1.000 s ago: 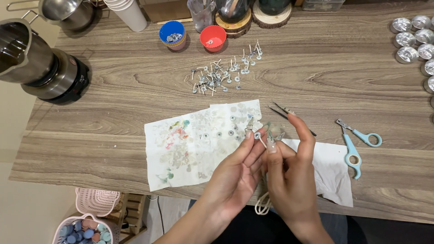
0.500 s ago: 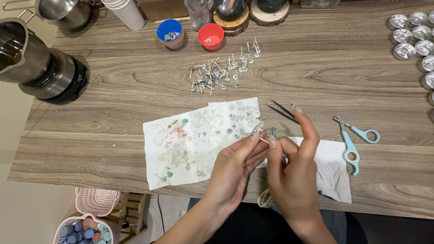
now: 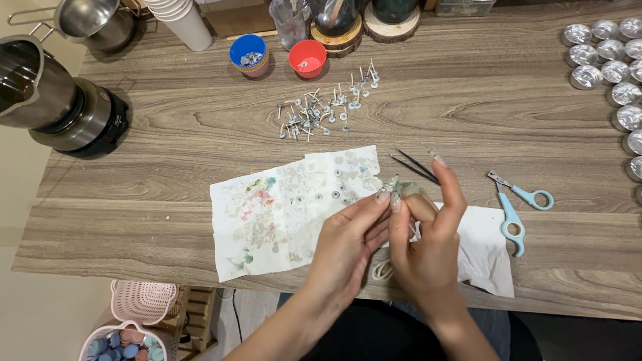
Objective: The person prepares candle wicks by threading them through metal bases, using scissors to trim the wicks, and using tweezers to adjust the wick position.
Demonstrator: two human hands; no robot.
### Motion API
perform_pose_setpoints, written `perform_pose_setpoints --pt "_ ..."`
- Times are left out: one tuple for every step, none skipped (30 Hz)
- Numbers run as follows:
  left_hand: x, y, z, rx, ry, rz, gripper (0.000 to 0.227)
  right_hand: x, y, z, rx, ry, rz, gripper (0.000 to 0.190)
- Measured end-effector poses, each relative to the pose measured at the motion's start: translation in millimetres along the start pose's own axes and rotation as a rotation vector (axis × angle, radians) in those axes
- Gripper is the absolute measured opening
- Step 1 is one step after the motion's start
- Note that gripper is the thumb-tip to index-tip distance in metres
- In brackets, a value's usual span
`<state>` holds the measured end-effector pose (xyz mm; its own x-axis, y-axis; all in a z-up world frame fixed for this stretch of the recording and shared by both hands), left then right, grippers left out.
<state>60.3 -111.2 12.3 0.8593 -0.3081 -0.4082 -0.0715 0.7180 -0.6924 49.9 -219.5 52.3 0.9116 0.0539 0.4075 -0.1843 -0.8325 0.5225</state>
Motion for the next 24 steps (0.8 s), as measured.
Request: perform_pose_setpoints --pt "-0.2 -0.7 0.0 -0.001 -0.028 0.010 0.027 1.1 -0.4 -0.6 0.002 0.001 0.002 0.062" --pt "-1.0 -0.7 -0.4 -0.004 -0.052 0.020 0.024 1.9 -1.0 2.3 0.021 -0.067 -0.017 0.063" --pt "-1.0 -0.3 -1.5 -0.003 -0.050 0.020 0.024 2.0 -1.4 4.8 0.041 -0.135 -0.037 0.064" --pt "0.5 0.1 -0.5 0.044 -0.085 0.024 0.023 2.5 -0.2 3.8 0.037 -0.135 -0.032 0.064" --pt "2.4 0.7 0.2 0.090 -0.121 0.029 0.022 2.7 0.5 4.9 0.066 -0.171 -0.038 0.065" --pt "4.6 1.7 -1.9 0.092 -0.118 0.025 0.022 2.5 0.9 6.4 0.096 -0.207 -0.044 0.067" --pt "7.2 0.6 0.1 0.168 -0.194 -0.014 0.022 3.7 2.3 7.7 0.095 -0.209 -0.040 0.067" --pt "8.4 -0.3 0.7 0.242 -0.267 -0.052 0.021 4.1 2.6 11.3 0.189 -0.226 -0.060 0.069" --pt "9.3 1.4 -2.5 0.240 -0.262 -0.053 0.021 3.3 3.1 14.9 0.284 -0.243 -0.080 0.072" --pt "10.9 -1.4 -3.0 0.280 -0.286 -0.126 0.022 3.5 4.8 18.6 0.281 -0.243 -0.074 0.072" --pt "12.1 -5.1 -3.0 0.320 -0.311 -0.199 0.022 3.1 4.3 25.0 0.452 -0.268 -0.077 0.073" --pt "12.9 -5.5 -3.9 0.317 -0.307 -0.203 0.022 0.5 5.5 32.1 0.622 -0.296 -0.084 0.075" --pt "13.8 -7.3 -3.5 0.378 -0.305 -0.221 0.022 -1.5 10.6 39.8 0.617 -0.300 -0.081 0.075" --pt "14.8 -9.6 -2.3 0.441 -0.304 -0.239 0.024 -3.5 16.7 51.9 0.446 -0.368 -0.108 0.066" --pt "16.1 -11.1 -1.3 0.439 -0.301 -0.242 0.024 -6.7 25.8 64.9 0.275 -0.434 -0.135 0.060" --pt "16.5 -11.5 2.2 0.444 -0.349 -0.223 0.023 -7.2 46.0 71.2 0.043 -0.326 -0.130 0.049" --pt "16.4 -11.4 5.1 0.448 -0.397 -0.203 0.022 -7.3 69.2 77.1 -0.189 -0.217 -0.124 0.039" --pt "17.7 -11.7 5.7 0.450 -0.397 -0.210 0.022 -6.6 87.8 84.3 -0.471 -0.142 -0.150 0.042" --pt "19.9 -8.3 3.4 0.386 -0.339 -0.175 0.020 -6.6 102.4 90.6 -0.751 -0.066 -0.178 0.045" --pt "21.6 -4.8 -0.6 0.320 -0.281 -0.140 0.018 -7.2 116.3 100.0 -0.756 -0.069 -0.173 0.045" --pt "22.1 -4.0 -2.5 0.319 -0.279 -0.146 0.018 -10.5 125.3 125.5 -0.761 -0.377 -0.355 0.064" --pt "22.6 -4.2 -3.9 0.277 -0.295 -0.165 0.015 -19.5 132.2 148.0 -0.750 -0.687 -0.533 0.083" --pt "23.8 -5.0 -4.6 0.233 -0.312 -0.183 0.013 -20.0 136.9 154.9 -0.753 -0.691 -0.527 0.083" --pt "24.7 -5.5 -5.2 0.232 -0.311 -0.187 0.013 -17.1 137.1 156.8 -0.760 -0.579 -0.523 0.082"
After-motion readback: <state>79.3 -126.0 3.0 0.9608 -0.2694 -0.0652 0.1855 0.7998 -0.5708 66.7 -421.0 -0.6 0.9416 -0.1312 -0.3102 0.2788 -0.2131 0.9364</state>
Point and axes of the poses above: each hand's wrist, its own x-axis towards the middle knuckle, its own y-axis out of the back of the hand, z = x × y, the point moved 5 cm from there along x, towards the middle knuckle, and after that the axes turned 8 degrees about -z, right-handed, at the moved point
